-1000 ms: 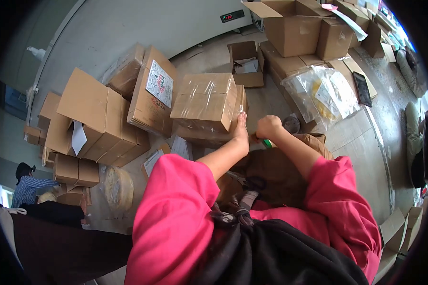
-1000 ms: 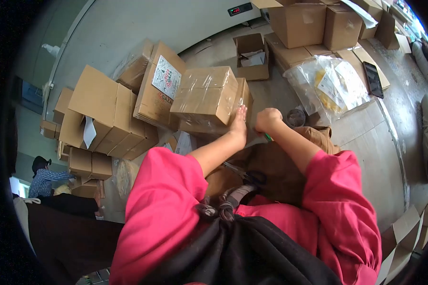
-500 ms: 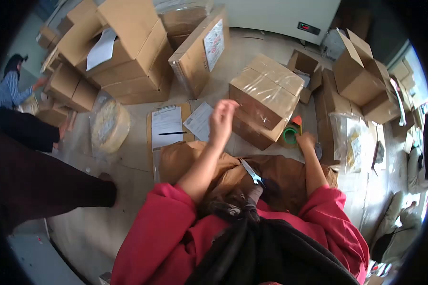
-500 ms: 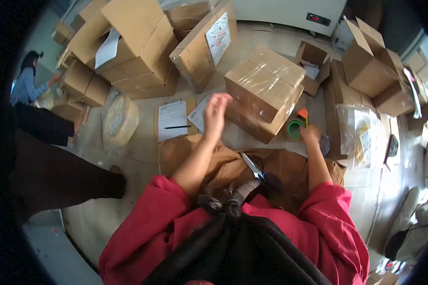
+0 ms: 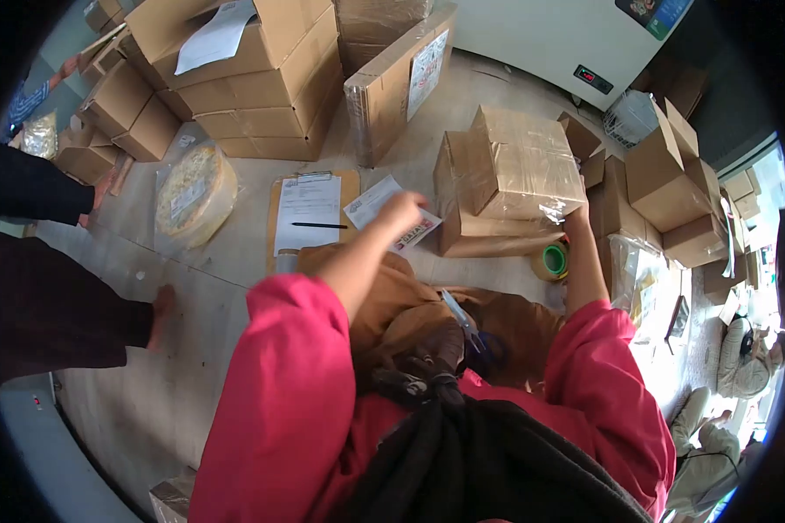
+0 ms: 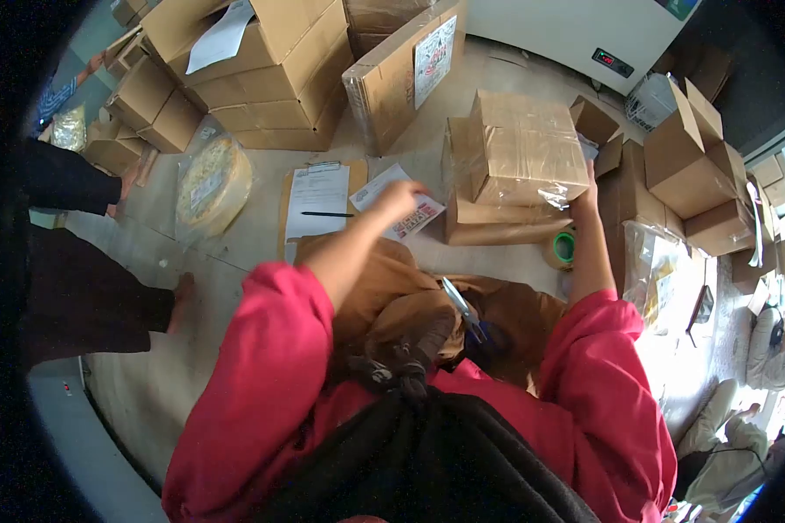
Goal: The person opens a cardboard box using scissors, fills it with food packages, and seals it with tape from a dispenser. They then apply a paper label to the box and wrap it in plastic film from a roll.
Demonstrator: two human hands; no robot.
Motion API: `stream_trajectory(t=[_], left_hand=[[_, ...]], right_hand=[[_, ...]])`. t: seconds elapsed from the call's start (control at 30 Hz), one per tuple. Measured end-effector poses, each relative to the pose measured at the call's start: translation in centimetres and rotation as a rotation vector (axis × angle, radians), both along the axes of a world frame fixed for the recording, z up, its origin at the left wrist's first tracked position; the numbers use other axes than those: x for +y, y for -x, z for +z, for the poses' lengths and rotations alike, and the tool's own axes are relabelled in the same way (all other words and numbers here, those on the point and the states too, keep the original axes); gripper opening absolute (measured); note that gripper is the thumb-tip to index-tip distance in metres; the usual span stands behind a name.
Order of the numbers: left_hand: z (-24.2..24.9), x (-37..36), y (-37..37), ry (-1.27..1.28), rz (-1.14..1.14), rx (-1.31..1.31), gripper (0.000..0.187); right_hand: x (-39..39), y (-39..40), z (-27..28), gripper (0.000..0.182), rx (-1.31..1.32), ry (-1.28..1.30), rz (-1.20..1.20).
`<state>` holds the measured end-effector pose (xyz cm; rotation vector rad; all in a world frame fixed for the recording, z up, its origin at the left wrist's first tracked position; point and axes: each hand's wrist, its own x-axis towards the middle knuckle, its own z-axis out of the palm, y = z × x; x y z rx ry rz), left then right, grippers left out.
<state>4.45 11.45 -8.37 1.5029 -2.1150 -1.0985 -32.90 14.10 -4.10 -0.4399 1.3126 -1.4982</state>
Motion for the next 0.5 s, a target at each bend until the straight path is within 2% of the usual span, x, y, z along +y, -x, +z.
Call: stream_trajectory(t=[0.03,0.07,0.1,0.13,0.17,0.2,0.23,0.27,0.3,0.37,0.47,0.5], left_hand=[[-0.3,-2.3,-1.8,0.081,0.124,-0.091,0.029],[-4.2,-5.6,-3.9,0.095,0.208,-0.198,0.028],[-1.4,-5.8,-5.7,-0.029,0.176,-0.409,0.027],[-3.2,-6.7,-7.6,-0.019,0.181,-0.500,0.034],[-4.6,-7.2,-8.5,-0.096,0.188,-0.492,0.040],[-5.9,-7.8,-9.1,-0.172,0.189,-0.490,0.047],[-7.4,-8.7,-9.3,-0.174,0.170,-0.490,0.047],[-9.0,-9.5,-9.2,-0.236,0.186,-0.475,0.047],[-10.1,-9.8,-8.9,-0.299,0.201,-0.461,0.048],[-10.3,-10.2,-8.9,-0.297,0.142,-0.448,0.047],[-5.9,-9.4,-8.2,-0.222,0.103,-0.409,0.036],[-4.3,-9.3,-8.2,-0.203,-0.016,-0.284,0.029]], right_hand=[[0.4,-1.0,0.8,0.053,-0.012,0.059,-0.122],[0.9,-1.3,1.5,0.055,-0.022,0.118,-0.244],[1.3,-0.2,0.1,0.057,0.103,0.199,-0.273],[3.5,-0.9,0.6,0.053,0.218,0.215,-0.245],[6.0,-2.9,1.9,0.049,0.497,0.083,-0.349],[8.7,-4.1,2.5,0.043,0.539,0.130,-0.330],[10.8,-3.0,-0.4,0.035,0.738,0.260,-0.378],[13.4,-3.8,-0.8,0.029,0.721,0.272,-0.436],[16.2,-5.2,-0.1,0.024,0.720,0.045,-0.414],[20.0,-5.8,-2.0,0.019,0.787,0.027,-0.264],[21.3,-10.6,-0.6,0.015,0.951,0.052,0.066],[20.7,-12.1,1.1,0.014,1.098,0.157,0.191]])
